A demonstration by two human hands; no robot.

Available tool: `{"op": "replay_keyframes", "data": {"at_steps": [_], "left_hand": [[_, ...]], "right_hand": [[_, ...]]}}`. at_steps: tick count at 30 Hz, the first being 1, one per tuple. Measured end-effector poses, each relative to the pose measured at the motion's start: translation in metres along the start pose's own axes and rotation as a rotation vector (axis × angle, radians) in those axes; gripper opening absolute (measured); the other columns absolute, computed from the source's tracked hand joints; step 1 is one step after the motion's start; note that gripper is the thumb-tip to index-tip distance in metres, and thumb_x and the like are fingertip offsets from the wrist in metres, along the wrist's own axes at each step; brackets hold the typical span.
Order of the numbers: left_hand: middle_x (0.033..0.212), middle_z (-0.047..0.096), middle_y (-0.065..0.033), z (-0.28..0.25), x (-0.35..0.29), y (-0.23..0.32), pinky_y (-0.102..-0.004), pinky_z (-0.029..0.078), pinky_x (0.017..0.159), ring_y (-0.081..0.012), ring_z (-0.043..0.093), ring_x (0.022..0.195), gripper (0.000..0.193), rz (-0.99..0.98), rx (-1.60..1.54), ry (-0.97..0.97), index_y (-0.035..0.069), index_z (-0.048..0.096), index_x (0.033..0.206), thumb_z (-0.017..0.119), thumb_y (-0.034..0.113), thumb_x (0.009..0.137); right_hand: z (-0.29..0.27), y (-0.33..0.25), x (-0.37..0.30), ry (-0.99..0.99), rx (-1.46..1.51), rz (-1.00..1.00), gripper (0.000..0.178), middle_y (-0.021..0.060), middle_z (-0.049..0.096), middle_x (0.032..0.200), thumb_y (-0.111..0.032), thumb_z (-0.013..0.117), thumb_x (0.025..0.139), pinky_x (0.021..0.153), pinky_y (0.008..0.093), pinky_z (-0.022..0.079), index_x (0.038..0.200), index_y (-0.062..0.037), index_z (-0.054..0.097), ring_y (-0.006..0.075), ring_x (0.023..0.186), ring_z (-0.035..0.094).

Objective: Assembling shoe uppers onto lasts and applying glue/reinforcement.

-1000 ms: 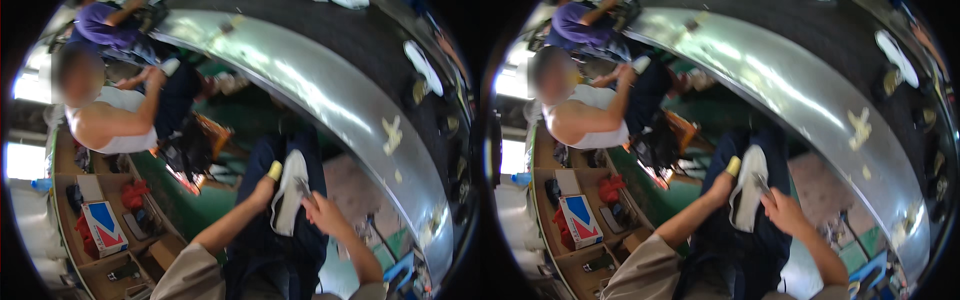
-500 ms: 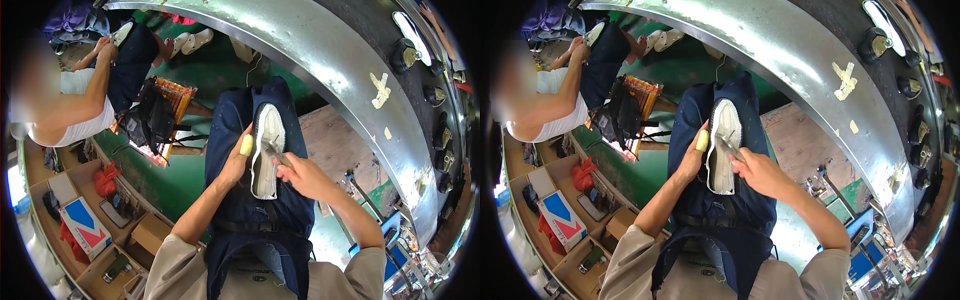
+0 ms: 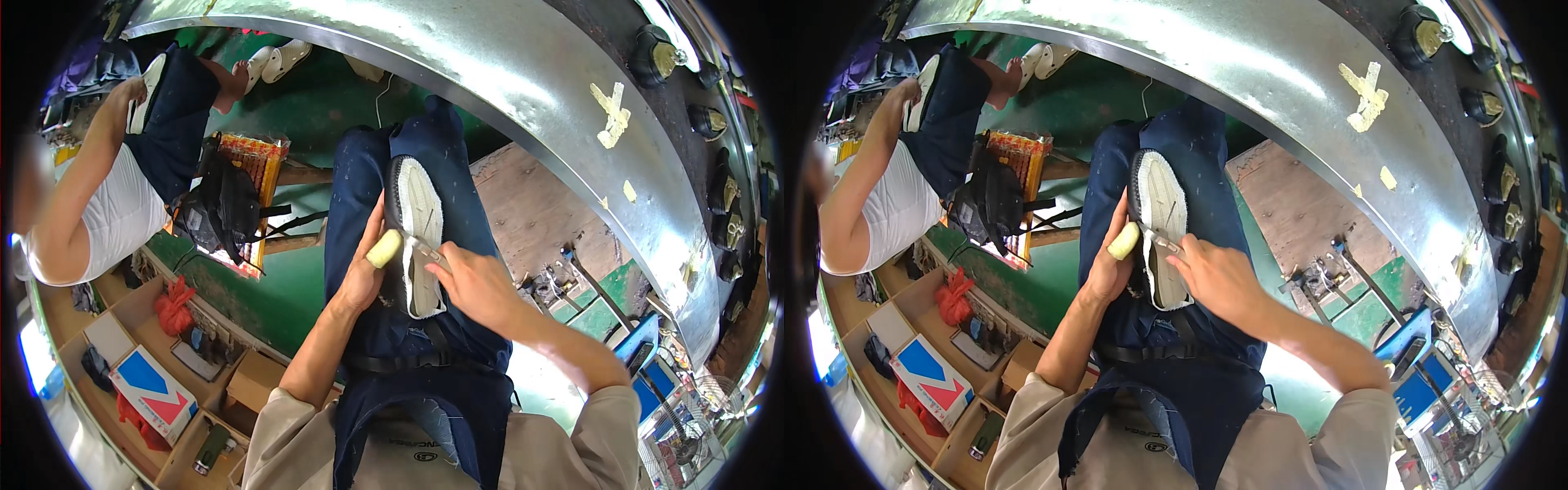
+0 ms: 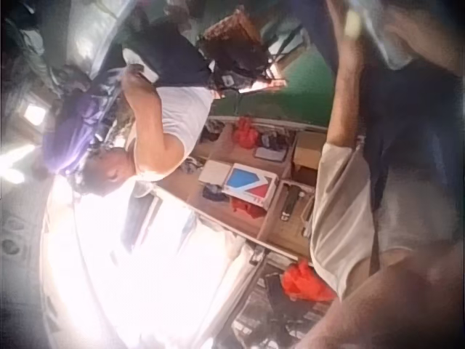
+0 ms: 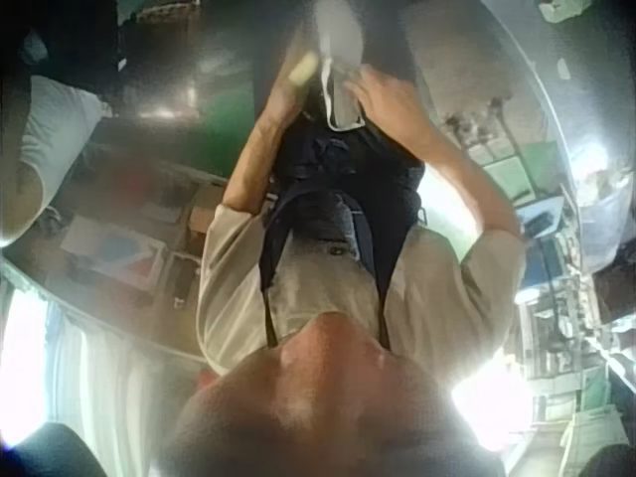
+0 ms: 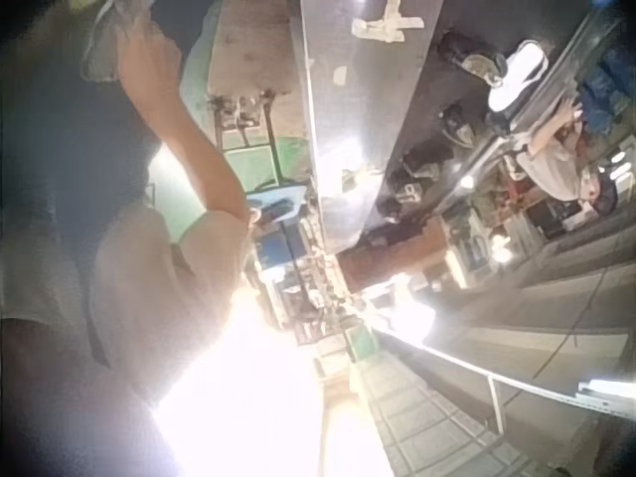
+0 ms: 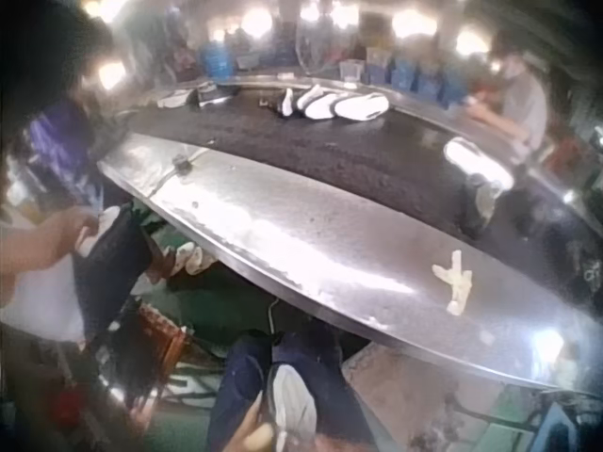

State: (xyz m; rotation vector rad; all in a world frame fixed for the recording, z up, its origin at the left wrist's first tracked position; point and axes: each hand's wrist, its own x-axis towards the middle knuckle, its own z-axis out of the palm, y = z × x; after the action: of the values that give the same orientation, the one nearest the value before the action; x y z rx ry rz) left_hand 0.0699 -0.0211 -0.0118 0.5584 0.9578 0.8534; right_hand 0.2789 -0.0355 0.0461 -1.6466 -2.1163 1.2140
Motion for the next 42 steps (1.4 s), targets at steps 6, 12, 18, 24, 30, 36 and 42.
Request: {"op": "replay_keyframes", "data": {"at_steps": [6, 12, 18, 24, 30, 36, 42], "left_hand": [[0.157, 0.041, -0.0175, 0.012, 0.01, -0.027, -0.0368, 0.035, 0.118, -0.0258, 0.044, 0.142, 0.071, -0.01, 0.25, 0.207, 0.004, 0.018, 0.163, 0.052, 0.0, 0.101], [0.147, 0.05, -0.026, -0.008, 0.0, -0.03, -0.0394, 0.038, 0.115, -0.0339, 0.05, 0.138, 0.064, 0.13, 0.692, 0.12, -0.002, 0.023, 0.158, 0.051, 0.016, 0.103], [0.138, 0.056, -0.0346, 0.003, 0.001, 0.012, -0.0434, 0.043, 0.11, -0.0449, 0.055, 0.133, 0.067, -0.041, 1.005, 0.038, -0.007, 0.026, 0.153, 0.056, 0.023, 0.102], [0.14, 0.056, -0.0279, 0.005, -0.001, -0.022, -0.0383, 0.043, 0.109, -0.0342, 0.057, 0.129, 0.068, 0.039, 0.829, 0.077, -0.007, 0.027, 0.156, 0.056, 0.022, 0.103], [0.169, 0.018, -0.0219, 0.006, -0.034, -0.03, -0.0394, 0.017, 0.126, -0.0297, 0.02, 0.157, 0.086, 0.164, 0.476, -0.074, 0.002, 0.001, 0.165, 0.058, 0.004, 0.1], [0.168, 0.013, -0.028, 0.001, -0.033, -0.036, -0.038, 0.016, 0.126, -0.0317, 0.018, 0.157, 0.097, 0.273, 0.69, -0.052, 0.0, -0.007, 0.163, 0.063, 0.006, 0.097], [0.169, 0.003, -0.0288, 0.002, -0.039, -0.012, -0.0396, 0.016, 0.127, -0.0327, 0.012, 0.158, 0.131, 0.216, 0.814, -0.153, 0.002, -0.026, 0.158, 0.082, 0.016, 0.086]], "right_hand": [[0.012, 0.015, -0.001, 0.071, 0.32, 0.14, 0.027, 0.0178, 0.069, 0.079, -0.027, 0.061, 0.104, 0.06, 0.043, 0.054, 0.101, -0.0002, 0.056, 0.0338, 0.07, 0.071], [-0.022, 0.016, 0.007, -0.314, 0.595, 0.279, 0.03, 0.0108, 0.073, 0.088, -0.031, 0.054, 0.107, 0.06, 0.0323, 0.054, 0.118, -0.0029, 0.053, 0.0184, 0.073, 0.071], [-0.033, 0.02, -0.005, -0.491, -0.03, -0.171, 0.032, 0.0204, 0.067, 0.071, -0.03, 0.062, 0.102, 0.064, 0.0459, 0.054, 0.106, 0.001, 0.055, 0.0381, 0.071, 0.07], [-0.015, 0.03, -0.028, -0.342, -0.09, -0.222, 0.033, 0.0201, 0.064, 0.065, -0.033, 0.058, 0.104, 0.06, 0.048, 0.053, 0.094, -0.001, 0.056, 0.0417, 0.064, 0.068], [-0.027, 0.029, -0.026, -0.562, 0.118, -0.137, 0.036, 0.0219, 0.064, 0.065, -0.033, 0.058, 0.104, 0.059, 0.0488, 0.052, 0.09, 0.0004, 0.057, 0.043, 0.065, 0.067], [-0.008, 0.024, -0.043, -0.651, 0.089, -0.163, 0.034, 0.0181, 0.065, 0.065, -0.034, 0.059, 0.104, 0.057, 0.0476, 0.051, 0.094, -0.0016, 0.055, 0.0385, 0.063, 0.067], [-0.042, 0.001, -0.042, -0.188, -0.021, -0.194, 0.027, 0.0179, 0.068, 0.074, -0.028, 0.061, 0.103, 0.055, 0.0453, 0.051, 0.098, -0.0029, 0.053, 0.039, 0.066, 0.067]]}}
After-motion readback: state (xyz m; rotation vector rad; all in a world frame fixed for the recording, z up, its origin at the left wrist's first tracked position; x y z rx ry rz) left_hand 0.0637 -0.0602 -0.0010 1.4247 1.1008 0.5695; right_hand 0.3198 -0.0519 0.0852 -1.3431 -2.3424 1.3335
